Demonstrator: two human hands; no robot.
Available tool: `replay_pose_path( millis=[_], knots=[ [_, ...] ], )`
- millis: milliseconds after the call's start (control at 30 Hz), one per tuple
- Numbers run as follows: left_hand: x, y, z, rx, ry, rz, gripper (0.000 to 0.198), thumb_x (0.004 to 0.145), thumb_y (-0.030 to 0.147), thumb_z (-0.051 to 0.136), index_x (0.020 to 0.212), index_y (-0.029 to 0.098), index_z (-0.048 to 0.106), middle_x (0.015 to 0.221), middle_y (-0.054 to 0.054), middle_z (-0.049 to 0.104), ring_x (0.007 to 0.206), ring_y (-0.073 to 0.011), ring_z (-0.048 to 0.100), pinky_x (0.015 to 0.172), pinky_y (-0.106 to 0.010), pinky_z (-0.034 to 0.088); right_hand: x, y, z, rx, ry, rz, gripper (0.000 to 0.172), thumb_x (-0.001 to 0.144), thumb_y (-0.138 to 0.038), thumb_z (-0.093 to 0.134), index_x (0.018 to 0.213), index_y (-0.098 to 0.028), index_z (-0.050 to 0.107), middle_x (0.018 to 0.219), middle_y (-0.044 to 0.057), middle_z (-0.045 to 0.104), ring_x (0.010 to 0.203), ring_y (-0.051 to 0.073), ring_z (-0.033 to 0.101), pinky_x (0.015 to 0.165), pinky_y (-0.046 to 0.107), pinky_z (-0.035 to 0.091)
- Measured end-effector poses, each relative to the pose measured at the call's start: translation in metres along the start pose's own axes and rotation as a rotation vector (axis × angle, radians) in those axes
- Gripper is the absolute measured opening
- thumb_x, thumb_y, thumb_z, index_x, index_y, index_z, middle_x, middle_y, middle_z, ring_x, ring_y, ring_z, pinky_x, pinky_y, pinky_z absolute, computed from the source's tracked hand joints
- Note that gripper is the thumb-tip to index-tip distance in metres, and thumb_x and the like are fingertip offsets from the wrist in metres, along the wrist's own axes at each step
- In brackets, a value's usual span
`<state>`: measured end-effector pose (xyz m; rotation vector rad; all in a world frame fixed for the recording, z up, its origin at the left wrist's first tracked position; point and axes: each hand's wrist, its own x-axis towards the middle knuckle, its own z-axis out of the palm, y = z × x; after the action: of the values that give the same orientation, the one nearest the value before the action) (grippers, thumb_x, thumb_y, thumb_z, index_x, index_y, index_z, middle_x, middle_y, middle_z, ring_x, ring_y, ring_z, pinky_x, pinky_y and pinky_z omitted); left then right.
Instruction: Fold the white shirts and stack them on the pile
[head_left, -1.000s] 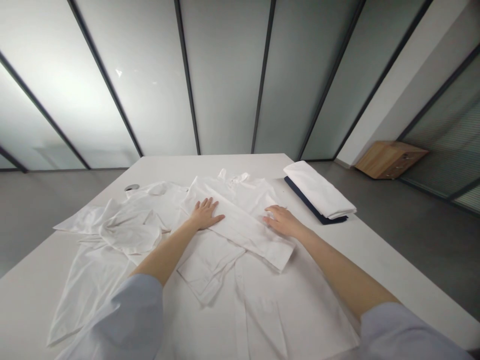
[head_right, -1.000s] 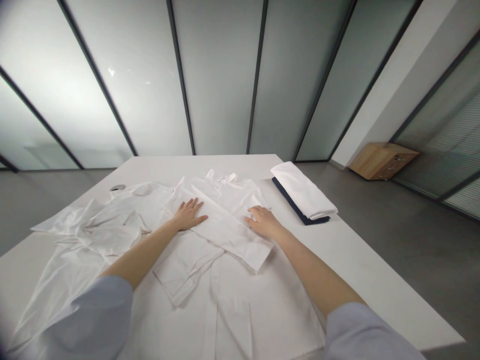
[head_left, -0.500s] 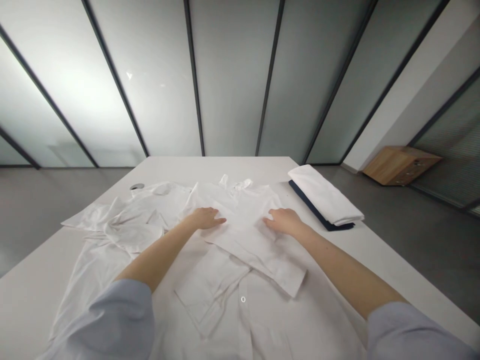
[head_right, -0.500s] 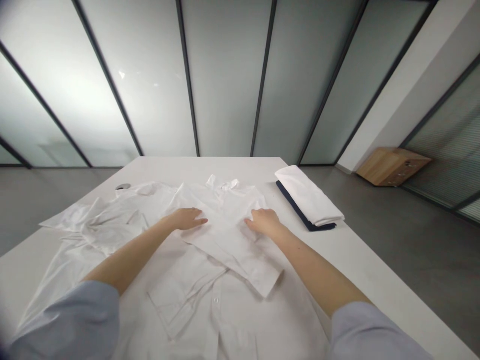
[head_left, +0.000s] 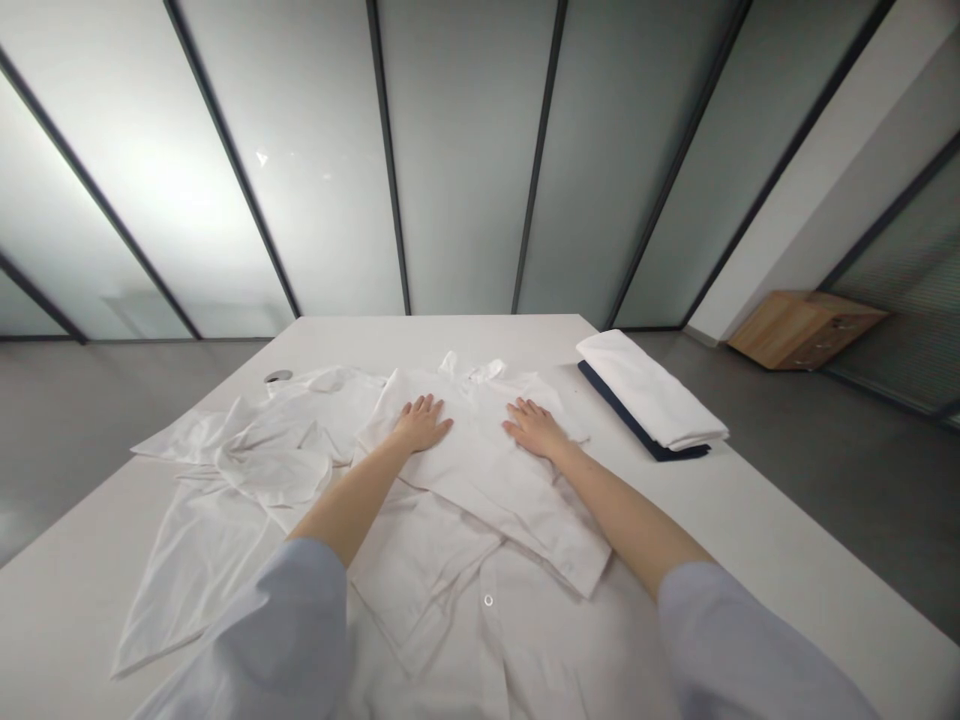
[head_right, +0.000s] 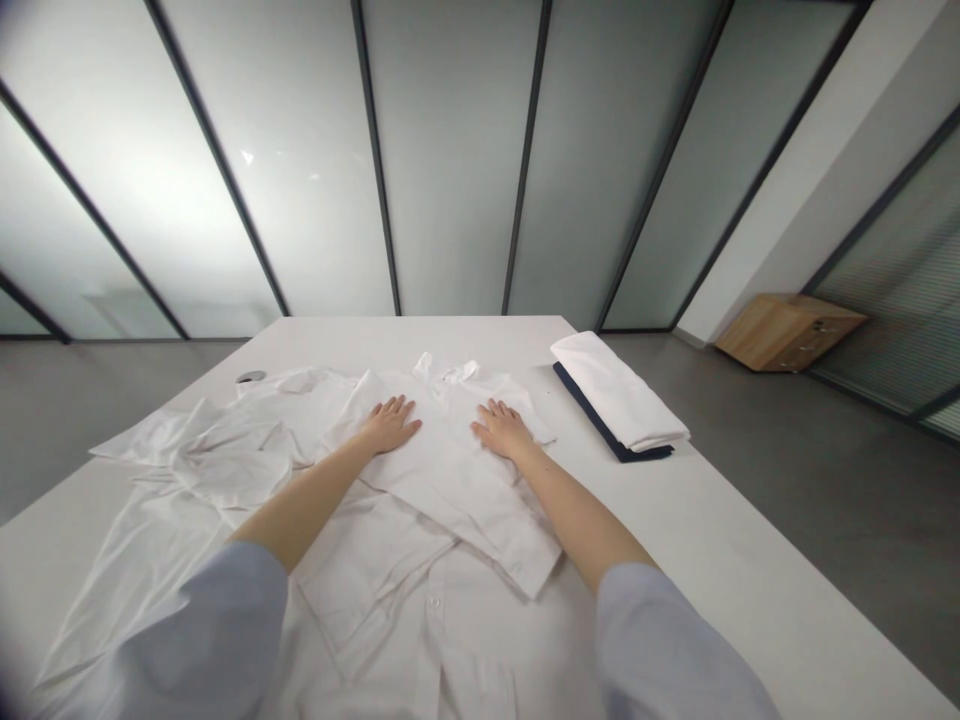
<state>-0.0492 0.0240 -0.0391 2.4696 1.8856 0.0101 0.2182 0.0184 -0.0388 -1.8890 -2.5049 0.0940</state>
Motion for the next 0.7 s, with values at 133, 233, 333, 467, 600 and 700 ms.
replay_pose_path(
  millis=[133, 233, 333, 467, 600, 700],
  knots=[
    [-0.012, 0.001, -0.013, 0.038, 0.008, 0.042, 0.063, 0.091, 0.057, 0.033, 0.136, 0.015, 0.043, 0.144, -0.018, 0.043, 0.132, -0.031, 0.041, 0.106, -0.044, 0.03, -0.018, -0.004, -0.007, -0.03, 0.021, -0.056, 0.057, 0.096, -0.045, 0.032, 0.143, -0.014, 0.04, 0.152, 0.016, 0.032, 0.137, 0.03, 0.032, 0.107, 0.04, 0.027],
    [-0.016, 0.0, -0.032, 0.061, -0.063, 0.045, 0.065, 0.087, 0.06, 0.04, 0.13, 0.012, 0.046, 0.126, -0.019, 0.06, 0.12, -0.0302, 0.054, 0.107, -0.045, 0.028, -0.029, -0.012, -0.023, -0.094, 0.041, -0.114, 0.049, 0.091, -0.045, 0.042, 0.124, -0.013, 0.06, 0.128, 0.019, 0.059, 0.12, 0.03, 0.051, 0.1, 0.04, 0.033],
    [-0.009, -0.002, -0.051, 0.05, -0.126, 0.011, 0.067, 0.087, 0.06, 0.038, 0.131, 0.009, 0.044, 0.119, -0.021, 0.064, 0.115, -0.0305, 0.058, 0.102, -0.043, 0.034, -0.026, -0.017, -0.041, -0.113, -0.018, -0.103, 0.042, 0.09, -0.047, 0.044, 0.102, -0.016, 0.07, 0.102, 0.016, 0.07, 0.103, 0.028, 0.062, 0.09, 0.036, 0.039],
    [0.013, -0.002, -0.064, -0.085, -0.243, -0.16, 0.053, 0.089, 0.05, 0.038, 0.119, 0.01, 0.057, 0.102, -0.017, 0.072, 0.101, -0.0265, 0.066, 0.082, -0.032, 0.047, 0.005, -0.016, -0.052, 0.008, 0.004, 0.014, 0.034, 0.089, -0.042, 0.046, 0.103, -0.02, 0.069, 0.104, 0.011, 0.07, 0.097, 0.024, 0.064, 0.081, 0.03, 0.043],
    [0.031, -0.001, -0.057, -0.148, -0.29, -0.299, 0.044, 0.086, 0.044, 0.039, 0.094, 0.012, 0.069, 0.085, -0.015, 0.074, 0.086, -0.025, 0.069, 0.076, -0.032, 0.05, 0.045, -0.012, -0.044, 0.189, 0.142, 0.123, 0.035, 0.086, -0.031, 0.05, 0.114, -0.016, 0.064, 0.12, 0.014, 0.064, 0.107, 0.022, 0.06, 0.086, 0.025, 0.042],
    [0.039, -0.002, -0.043, -0.13, -0.128, -0.317, 0.043, 0.081, 0.043, 0.049, 0.106, 0.014, 0.067, 0.109, -0.018, 0.069, 0.104, -0.0293, 0.064, 0.082, -0.034, 0.049, 0.065, -0.009, -0.033, 0.297, 0.075, 0.236, 0.035, 0.082, -0.028, 0.054, 0.111, -0.014, 0.066, 0.117, 0.015, 0.065, 0.105, 0.023, 0.062, 0.08, 0.024, 0.044]
  ],
)
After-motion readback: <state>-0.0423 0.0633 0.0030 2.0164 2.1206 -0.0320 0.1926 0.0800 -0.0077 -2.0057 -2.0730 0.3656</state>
